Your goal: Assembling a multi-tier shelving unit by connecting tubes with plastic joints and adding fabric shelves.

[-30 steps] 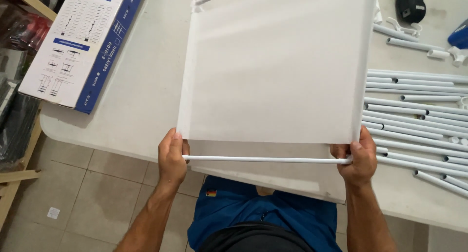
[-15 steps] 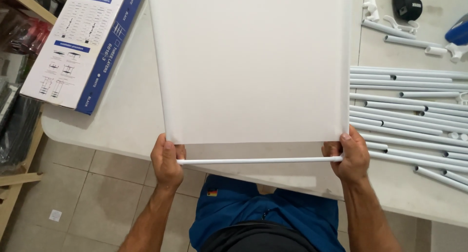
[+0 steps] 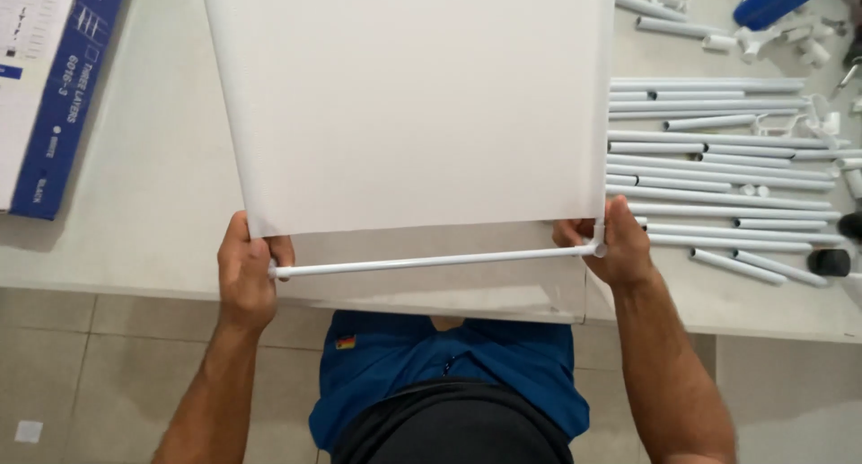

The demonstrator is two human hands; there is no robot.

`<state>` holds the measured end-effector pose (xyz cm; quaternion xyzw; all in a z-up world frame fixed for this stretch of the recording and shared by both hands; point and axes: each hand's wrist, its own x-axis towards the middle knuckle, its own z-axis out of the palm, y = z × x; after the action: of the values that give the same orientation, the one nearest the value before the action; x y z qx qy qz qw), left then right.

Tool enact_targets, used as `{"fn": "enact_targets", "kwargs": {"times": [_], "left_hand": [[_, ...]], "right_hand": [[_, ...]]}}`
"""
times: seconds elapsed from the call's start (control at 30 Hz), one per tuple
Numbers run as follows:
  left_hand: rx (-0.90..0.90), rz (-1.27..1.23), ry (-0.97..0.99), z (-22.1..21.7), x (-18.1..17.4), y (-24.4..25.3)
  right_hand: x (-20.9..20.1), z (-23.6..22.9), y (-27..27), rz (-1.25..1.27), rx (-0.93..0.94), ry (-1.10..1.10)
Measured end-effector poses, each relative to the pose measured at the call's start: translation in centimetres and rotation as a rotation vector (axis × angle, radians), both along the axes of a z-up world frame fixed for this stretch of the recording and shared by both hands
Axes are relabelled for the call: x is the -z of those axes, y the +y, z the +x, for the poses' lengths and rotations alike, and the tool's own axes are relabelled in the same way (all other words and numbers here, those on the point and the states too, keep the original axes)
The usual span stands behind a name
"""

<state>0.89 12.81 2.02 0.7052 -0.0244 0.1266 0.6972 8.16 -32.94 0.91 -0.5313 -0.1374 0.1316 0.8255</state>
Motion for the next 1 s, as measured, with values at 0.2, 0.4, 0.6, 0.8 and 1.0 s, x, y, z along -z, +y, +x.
{"fn": "enact_targets", "kwargs": {"times": [0.2,0.4,0.6,0.8,1.0], "left_hand": [[0.255,-0.115,0.092,0.4,2.0,1.5],[-0.032,-0.084,0.247,0.7,-0.9,-1.1],[-0.096,-0.077,0.382,-0.7,-2.5,-2.6],[-0.115,-0.050,0.316,-2.0,-1.5,-3.1],[-0.078,-0.054,0.198,-1.6,0.4,-1.9]], "right_hand": [[-0.4,-0.8,-1.1,-0.084,0.240,0.217],[-4.4,-1.3,2.0,-0.302,0.328,0.157],[-2.5,-1.1,0.6,-0.266,0.313,0.168],[-3.6,-0.8,0.8,-0.317,0.327,0.202],[-4.6,-2.0,2.8,-0.393,0.377,0.288]]}}
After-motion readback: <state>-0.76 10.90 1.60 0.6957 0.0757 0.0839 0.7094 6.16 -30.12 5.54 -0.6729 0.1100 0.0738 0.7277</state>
